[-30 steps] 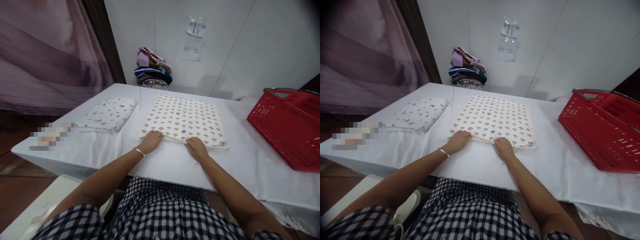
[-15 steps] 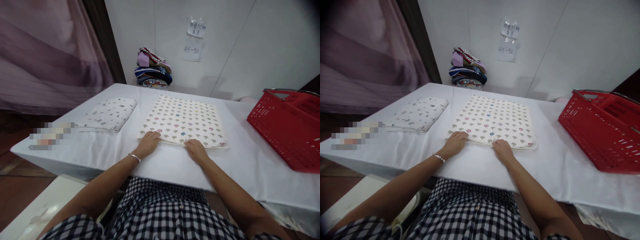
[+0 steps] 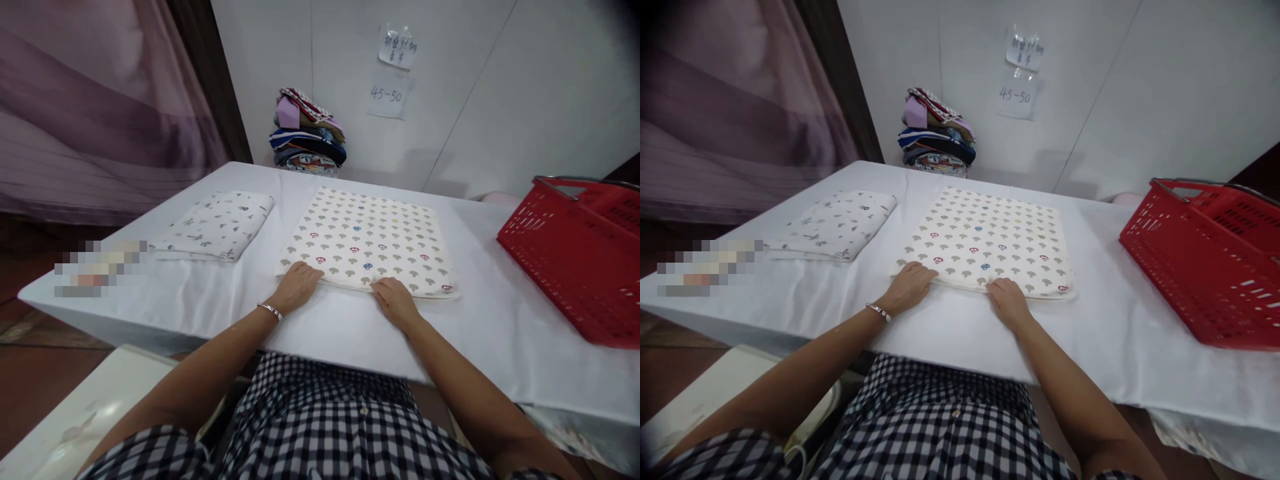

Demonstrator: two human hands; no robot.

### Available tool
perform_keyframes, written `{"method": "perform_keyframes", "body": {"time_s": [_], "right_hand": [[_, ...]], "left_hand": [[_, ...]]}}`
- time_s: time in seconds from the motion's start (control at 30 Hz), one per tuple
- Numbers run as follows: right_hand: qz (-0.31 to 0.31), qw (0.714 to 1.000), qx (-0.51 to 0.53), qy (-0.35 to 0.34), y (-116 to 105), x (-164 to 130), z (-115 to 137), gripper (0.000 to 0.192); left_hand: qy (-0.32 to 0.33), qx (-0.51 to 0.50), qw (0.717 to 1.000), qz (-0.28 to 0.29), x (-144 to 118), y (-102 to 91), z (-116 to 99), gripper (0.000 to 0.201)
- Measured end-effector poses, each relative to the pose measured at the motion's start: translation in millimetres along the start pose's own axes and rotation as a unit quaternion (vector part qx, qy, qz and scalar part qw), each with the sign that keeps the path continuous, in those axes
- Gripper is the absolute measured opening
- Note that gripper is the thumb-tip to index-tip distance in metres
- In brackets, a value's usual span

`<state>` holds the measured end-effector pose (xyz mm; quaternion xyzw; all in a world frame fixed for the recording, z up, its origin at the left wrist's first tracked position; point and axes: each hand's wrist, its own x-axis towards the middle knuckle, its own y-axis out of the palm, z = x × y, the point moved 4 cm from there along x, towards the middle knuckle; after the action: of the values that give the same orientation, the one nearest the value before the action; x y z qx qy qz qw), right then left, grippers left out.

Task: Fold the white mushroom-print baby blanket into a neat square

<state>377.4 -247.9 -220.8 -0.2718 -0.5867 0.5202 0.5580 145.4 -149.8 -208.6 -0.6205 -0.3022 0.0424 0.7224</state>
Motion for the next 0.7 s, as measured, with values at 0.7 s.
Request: {"method": "perform_keyframes", "body": {"time_s": [0.7], "right_hand": [[0.044, 0.991, -0.128, -0.014, 5, 11, 15, 0.030]], "left_hand": [[-0.017, -0.055, 0.998, 0.031, -1, 10.0, 8, 0.030]]}}
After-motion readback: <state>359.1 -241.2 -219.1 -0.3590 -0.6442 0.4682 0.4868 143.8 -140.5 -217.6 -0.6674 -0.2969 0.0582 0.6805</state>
